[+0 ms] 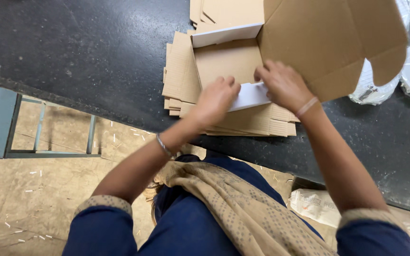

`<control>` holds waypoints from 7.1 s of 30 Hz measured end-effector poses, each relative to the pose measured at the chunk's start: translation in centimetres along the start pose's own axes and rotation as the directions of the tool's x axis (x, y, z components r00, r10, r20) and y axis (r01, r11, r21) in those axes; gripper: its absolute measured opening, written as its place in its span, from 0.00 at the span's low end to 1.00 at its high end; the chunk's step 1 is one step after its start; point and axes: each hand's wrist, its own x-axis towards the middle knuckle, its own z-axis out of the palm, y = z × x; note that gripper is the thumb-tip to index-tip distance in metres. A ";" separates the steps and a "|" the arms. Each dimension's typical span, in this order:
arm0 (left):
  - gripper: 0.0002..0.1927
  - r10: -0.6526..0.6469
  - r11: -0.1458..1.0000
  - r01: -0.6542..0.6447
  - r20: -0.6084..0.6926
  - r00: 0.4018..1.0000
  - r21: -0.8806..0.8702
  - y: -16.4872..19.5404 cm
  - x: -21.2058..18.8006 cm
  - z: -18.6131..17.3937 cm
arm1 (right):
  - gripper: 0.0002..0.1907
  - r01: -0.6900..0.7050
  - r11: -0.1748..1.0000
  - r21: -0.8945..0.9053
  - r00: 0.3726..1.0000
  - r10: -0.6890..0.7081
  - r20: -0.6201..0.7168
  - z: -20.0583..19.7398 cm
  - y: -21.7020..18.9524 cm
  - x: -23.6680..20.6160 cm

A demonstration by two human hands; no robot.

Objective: The person folds flat cardboard sheets into small boxes, inserts white foam inserts, places a plastic-wrapped circular object inside each box, and closes the lids. The finished boxes are stacked on the table.

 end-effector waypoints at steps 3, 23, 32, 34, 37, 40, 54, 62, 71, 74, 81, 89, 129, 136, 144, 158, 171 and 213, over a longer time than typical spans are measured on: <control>0.18 -0.092 0.995 0.086 -0.131 0.987 -0.054 2.8 -2.3 1.4 | 0.30 0.251 0.924 0.290 0.963 -0.209 -0.168 0.9 -1.8 -3.0; 0.11 -0.232 0.972 0.222 -0.181 0.956 -0.073 2.5 -3.6 2.6 | 0.16 0.220 0.959 0.178 0.916 -0.141 -0.375 8.3 -3.7 0.0; 0.05 -0.254 0.964 0.256 0.040 0.966 -0.072 1.0 -4.4 1.5 | 0.17 0.310 0.937 0.159 0.885 -0.224 -0.408 10.1 -4.2 1.9; 0.06 -0.287 0.955 0.292 0.093 0.953 -0.047 1.0 -3.8 1.5 | 0.18 0.317 0.938 0.139 0.887 -0.240 -0.395 10.1 -4.2 2.3; 0.14 -0.404 0.908 0.417 0.179 0.897 -0.040 1.8 -2.5 1.5 | 0.22 0.290 0.952 0.096 0.831 -0.201 -0.519 10.3 -4.1 1.9; 0.32 -0.430 0.862 0.458 0.164 0.888 -0.217 3.2 -0.1 1.5 | 0.27 0.137 0.985 0.106 0.719 -0.025 -0.694 11.0 -3.4 0.1; 0.34 -0.273 0.955 0.276 0.046 0.961 -0.111 1.4 -6.0 -0.8 | 0.30 -0.376 0.900 0.219 0.639 0.423 -0.642 11.8 13.6 -10.8; 0.25 -0.246 0.969 0.243 -0.143 0.959 -0.039 2.7 -7.9 -0.4 | 0.25 -0.242 0.933 0.266 0.819 0.344 -0.460 4.3 12.3 -13.9; 0.17 -0.416 0.909 0.368 -0.387 0.823 -0.195 2.3 -9.7 -5.2 | 0.30 0.096 0.251 0.963 0.963 0.222 -0.153 -5.8 6.7 -12.4; 0.16 -0.436 0.900 0.376 -0.431 0.790 -0.221 1.3 -10.3 -6.8 | 0.28 0.244 0.283 0.927 0.968 -0.016 -0.250 -4.8 2.2 -6.9; 0.13 -0.546 0.838 0.467 -0.427 0.721 -0.282 -0.1 -12.7 -8.2 | 0.27 0.388 0.855 0.345 0.856 -0.194 -0.480 0.1 -7.0 0.9; 0.22 -0.608 0.784 0.425 -0.426 0.670 -0.452 -3.8 -12.1 -8.5 | 0.15 0.252 0.776 0.579 0.882 0.062 -0.467 2.9 -2.6 2.6; 0.41 -0.246 0.945 0.242 0.011 0.969 -0.221 -5.3 -10.2 -7.7 | 0.46 0.164 0.857 0.489 0.983 -0.100 -0.155 2.9 0.9 -3.8; 0.43 -0.357 0.919 0.317 -0.152 0.922 -0.236 -3.7 -11.3 -3.7 | 0.47 -0.046 0.851 0.523 0.974 0.155 -0.166 7.5 -2.2 -3.9; 0.41 -0.361 0.862 0.228 -0.232 0.903 -0.452 -5.0 -10.1 -5.9 | 0.43 0.158 0.645 0.748 0.935 0.145 -0.322 5.0 -1.8 -4.1; 0.30 -0.314 0.949 0.263 -0.546 0.776 -0.172 -13.7 6.4 -15.0 | 0.31 0.219 0.769 0.601 0.836 0.169 -0.522 -7.5 6.6 7.5; 0.11 -0.242 0.969 0.201 -0.427 0.871 -0.141 -16.6 9.6 -17.7 | 0.06 0.231 0.814 0.532 0.837 0.112 -0.535 -10.1 8.5 7.7; 0.04 -0.175 0.943 -0.054 -0.624 0.762 -0.330 -12.7 6.6 -16.0 | 0.14 0.290 0.828 0.480 0.637 0.208 -0.742 -5.8 2.5 5.8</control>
